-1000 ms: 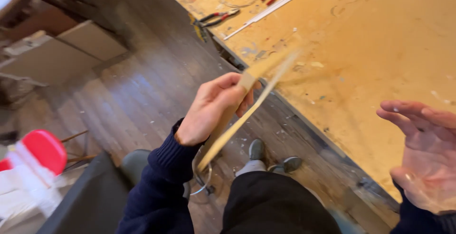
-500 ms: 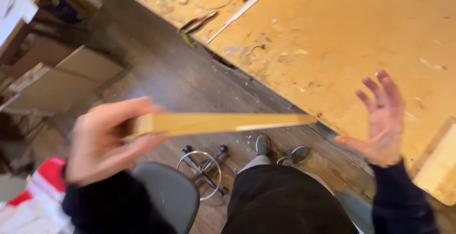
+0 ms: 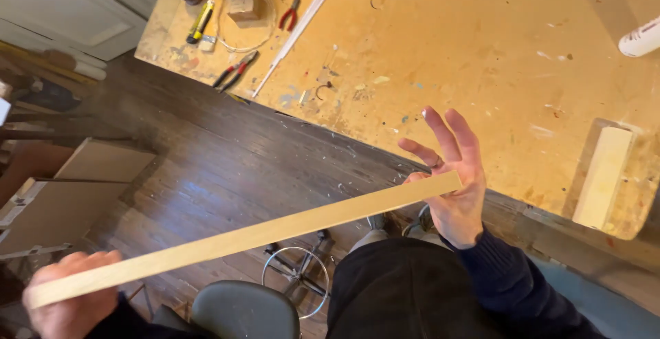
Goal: Apply wood glue to the joints of a wooden frame and assemble the pieces together.
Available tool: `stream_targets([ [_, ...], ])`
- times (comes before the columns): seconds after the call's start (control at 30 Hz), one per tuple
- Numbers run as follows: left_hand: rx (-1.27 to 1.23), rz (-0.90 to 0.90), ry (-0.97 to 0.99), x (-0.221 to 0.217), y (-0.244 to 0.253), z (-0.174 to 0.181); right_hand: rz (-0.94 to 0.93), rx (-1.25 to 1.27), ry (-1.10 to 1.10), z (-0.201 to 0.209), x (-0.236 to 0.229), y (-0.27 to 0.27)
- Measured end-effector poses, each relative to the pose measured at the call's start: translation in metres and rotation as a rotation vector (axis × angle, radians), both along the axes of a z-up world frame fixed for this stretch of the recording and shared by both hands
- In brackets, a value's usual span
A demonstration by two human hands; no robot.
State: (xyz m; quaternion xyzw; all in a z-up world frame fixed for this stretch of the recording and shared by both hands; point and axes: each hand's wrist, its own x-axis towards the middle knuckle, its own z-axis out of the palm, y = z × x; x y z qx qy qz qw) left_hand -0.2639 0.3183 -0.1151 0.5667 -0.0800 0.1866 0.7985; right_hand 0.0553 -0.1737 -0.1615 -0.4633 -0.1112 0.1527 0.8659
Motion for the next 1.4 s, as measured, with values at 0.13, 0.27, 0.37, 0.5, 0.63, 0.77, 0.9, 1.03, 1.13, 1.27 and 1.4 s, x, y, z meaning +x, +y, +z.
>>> stream_targets([
  [0.13, 0.186, 0.358, 0.231, -0.012, -0.02, -0.03, 0.033, -0.009, -0.102, 0.025, 0.003, 0.008],
  [0.27, 0.259, 0.602, 0.437, 0.033, -0.079, 0.021, 0.013, -0.119, -0.166, 0.043, 0.002, 0.014],
  [0.37, 0.703, 0.755, 0.375, 0.078, -0.149, 0.077, -0.011, -0.185, -0.181, 0.05, -0.003, 0.017],
  [0.5, 1.297, 0.647, 0.407, 0.162, -0.255, 0.113, 0.023, -0.198, -0.183, 0.048, -0.012, 0.018],
  [0.63, 1.272, 0.279, 0.165, 0.205, -0.298, 0.091, -0.024, -0.201, -0.192, 0.044, -0.022, 0.012],
  [0.77, 1.313, 0.194, 0.063, 0.22, -0.306, 0.078, -0.094, -0.234, -0.23, 0.053, -0.02, 0.002],
  [0.9, 1.318, 0.191, 0.015, 0.226, -0.307, 0.08, -0.076, -0.276, -0.423, 0.033, -0.014, -0.044],
  [1.03, 1.346, 0.2, -0.037, 0.231, -0.311, 0.08, -0.133, -0.376, -0.829, 0.034, -0.002, -0.075],
  [1.13, 1.379, 0.199, -0.086, 0.234, -0.311, 0.08, -0.122, -0.402, -0.986, 0.035, 0.001, -0.079],
  [1.27, 1.415, 0.192, -0.135, 0.235, -0.311, 0.084, -0.117, -0.412, -1.129, 0.032, 0.001, -0.082],
  [1.4, 1.415, 0.189, -0.148, 0.235, -0.311, 0.086, -0.103, -0.476, -1.214, 0.033, 0.003, -0.087],
])
